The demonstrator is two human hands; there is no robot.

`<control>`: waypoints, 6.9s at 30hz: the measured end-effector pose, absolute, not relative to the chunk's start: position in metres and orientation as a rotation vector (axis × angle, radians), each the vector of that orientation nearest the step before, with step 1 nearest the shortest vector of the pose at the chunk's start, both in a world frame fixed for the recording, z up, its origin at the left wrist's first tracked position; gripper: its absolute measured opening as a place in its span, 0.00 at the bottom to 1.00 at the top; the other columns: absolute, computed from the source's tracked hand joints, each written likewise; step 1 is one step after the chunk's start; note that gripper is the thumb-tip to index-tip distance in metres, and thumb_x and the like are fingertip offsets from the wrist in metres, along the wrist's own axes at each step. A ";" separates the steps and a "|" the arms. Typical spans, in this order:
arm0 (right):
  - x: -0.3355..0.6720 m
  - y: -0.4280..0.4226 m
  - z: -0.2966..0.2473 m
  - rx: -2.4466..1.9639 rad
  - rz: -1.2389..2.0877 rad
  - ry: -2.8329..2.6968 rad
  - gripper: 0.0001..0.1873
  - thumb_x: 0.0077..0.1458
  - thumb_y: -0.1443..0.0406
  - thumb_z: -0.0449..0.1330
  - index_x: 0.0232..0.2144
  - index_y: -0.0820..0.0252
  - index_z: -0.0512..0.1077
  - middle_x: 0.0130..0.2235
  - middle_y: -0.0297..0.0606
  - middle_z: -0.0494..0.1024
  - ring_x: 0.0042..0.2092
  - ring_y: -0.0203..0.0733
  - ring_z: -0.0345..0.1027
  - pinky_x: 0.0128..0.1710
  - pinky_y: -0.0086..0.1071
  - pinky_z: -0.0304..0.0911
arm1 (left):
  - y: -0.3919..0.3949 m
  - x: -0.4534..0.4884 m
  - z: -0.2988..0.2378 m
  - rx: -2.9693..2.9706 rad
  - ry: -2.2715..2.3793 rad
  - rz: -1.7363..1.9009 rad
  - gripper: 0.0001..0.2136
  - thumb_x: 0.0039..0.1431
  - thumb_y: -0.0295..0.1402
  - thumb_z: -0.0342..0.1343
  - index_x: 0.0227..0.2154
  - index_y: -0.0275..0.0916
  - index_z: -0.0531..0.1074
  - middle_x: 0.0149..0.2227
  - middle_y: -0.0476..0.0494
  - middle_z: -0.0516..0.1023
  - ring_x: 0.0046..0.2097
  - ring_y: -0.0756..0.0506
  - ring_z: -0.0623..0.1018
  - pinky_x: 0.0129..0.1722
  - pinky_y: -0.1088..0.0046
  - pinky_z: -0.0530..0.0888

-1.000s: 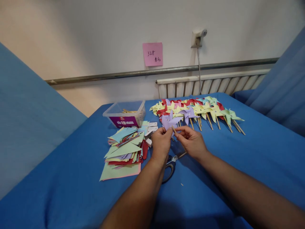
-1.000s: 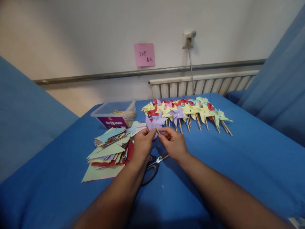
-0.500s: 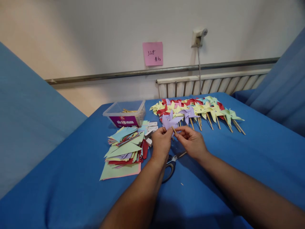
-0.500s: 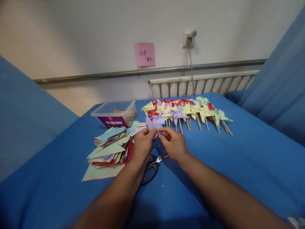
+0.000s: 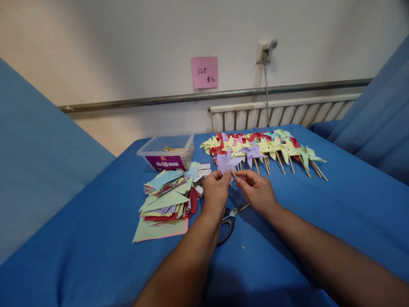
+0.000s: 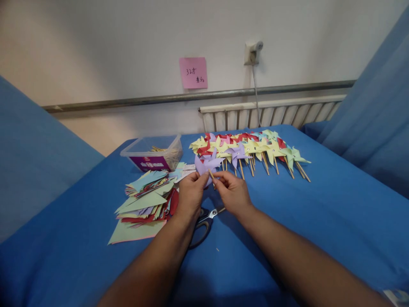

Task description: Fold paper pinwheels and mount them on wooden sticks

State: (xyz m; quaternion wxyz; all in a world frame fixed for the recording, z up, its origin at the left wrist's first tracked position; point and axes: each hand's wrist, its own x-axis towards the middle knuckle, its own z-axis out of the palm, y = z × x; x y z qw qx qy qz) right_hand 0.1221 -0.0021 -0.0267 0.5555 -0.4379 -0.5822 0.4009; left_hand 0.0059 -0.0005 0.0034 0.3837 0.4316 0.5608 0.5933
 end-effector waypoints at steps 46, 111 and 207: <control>0.122 -0.004 -0.025 -1.088 0.848 -1.392 0.14 0.50 0.61 0.62 0.40 0.58 0.76 0.23 0.29 0.72 0.23 0.32 0.62 0.23 0.26 0.59 | 0.002 0.005 -0.001 1.134 1.484 1.475 0.13 0.46 0.39 0.60 0.15 0.38 0.66 0.15 0.53 0.63 0.20 0.53 0.60 0.21 0.76 0.56; 0.123 -0.004 -0.022 -1.076 0.858 -1.368 0.13 0.48 0.59 0.63 0.37 0.58 0.77 0.23 0.30 0.71 0.23 0.32 0.61 0.21 0.26 0.58 | 0.000 0.006 0.004 1.098 1.439 1.473 0.13 0.42 0.40 0.61 0.15 0.37 0.68 0.15 0.52 0.64 0.21 0.53 0.60 0.22 0.77 0.58; 0.132 -0.010 -0.015 -1.090 0.166 -1.848 0.11 0.62 0.65 0.52 0.41 0.57 0.73 0.35 0.38 0.79 0.37 0.41 0.72 0.36 0.32 0.64 | -0.002 0.004 0.008 1.301 1.583 1.448 0.15 0.45 0.39 0.59 0.13 0.38 0.64 0.14 0.55 0.61 0.20 0.53 0.59 0.22 0.76 0.57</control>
